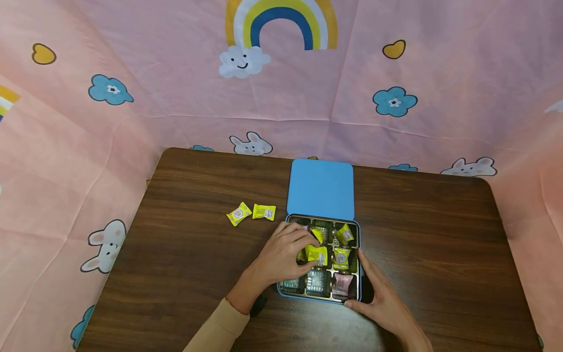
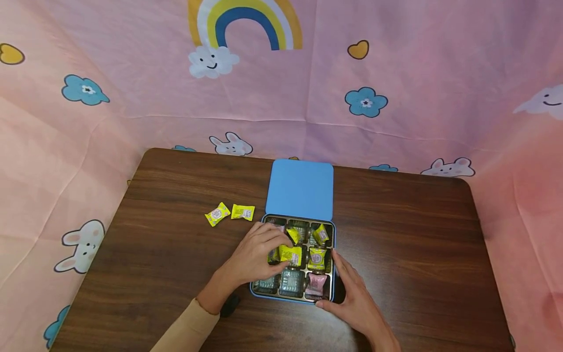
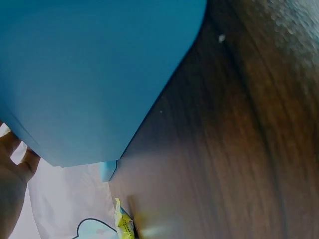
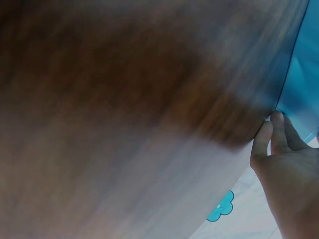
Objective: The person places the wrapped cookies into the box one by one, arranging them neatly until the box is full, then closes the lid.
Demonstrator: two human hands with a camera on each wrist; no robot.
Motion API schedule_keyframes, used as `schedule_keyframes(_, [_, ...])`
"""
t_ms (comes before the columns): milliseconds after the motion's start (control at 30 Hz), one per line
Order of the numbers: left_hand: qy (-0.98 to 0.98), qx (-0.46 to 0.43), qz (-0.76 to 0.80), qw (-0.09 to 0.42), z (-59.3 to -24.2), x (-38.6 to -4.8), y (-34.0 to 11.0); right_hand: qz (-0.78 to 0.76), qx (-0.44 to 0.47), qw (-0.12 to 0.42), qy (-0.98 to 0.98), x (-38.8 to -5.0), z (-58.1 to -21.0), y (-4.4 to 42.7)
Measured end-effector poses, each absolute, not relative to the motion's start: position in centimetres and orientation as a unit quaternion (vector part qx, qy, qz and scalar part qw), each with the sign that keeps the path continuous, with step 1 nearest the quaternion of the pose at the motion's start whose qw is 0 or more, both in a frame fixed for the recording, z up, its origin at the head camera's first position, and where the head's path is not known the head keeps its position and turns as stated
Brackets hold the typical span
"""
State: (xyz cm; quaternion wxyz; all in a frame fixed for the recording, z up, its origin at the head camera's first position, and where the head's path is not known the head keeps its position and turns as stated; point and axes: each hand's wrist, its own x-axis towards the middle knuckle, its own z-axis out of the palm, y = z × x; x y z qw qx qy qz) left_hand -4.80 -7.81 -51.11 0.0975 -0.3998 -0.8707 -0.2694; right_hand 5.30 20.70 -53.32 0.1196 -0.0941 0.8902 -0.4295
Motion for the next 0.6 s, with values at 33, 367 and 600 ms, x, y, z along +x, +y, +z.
schedule_keyframes(33, [-0.870, -0.399, -0.273, 0.099, -51.2, -4.8, -7.8, -0.429, -0.095, 0.119, 0.890, 5.3, -53.3, 20.7])
schedule_keyframes(367, [-0.870, -0.389, -0.284, 0.103, -51.1, -4.9, -8.6, -0.432, -0.099, 0.121, 0.888, 5.2, -53.3, 20.6])
schedule_keyframes(600, [-0.866, -0.395, -0.294, 0.094, -50.7, -5.4, -9.8, -0.432, -0.086, 0.136, 0.888, 5.3, -53.2, 20.7])
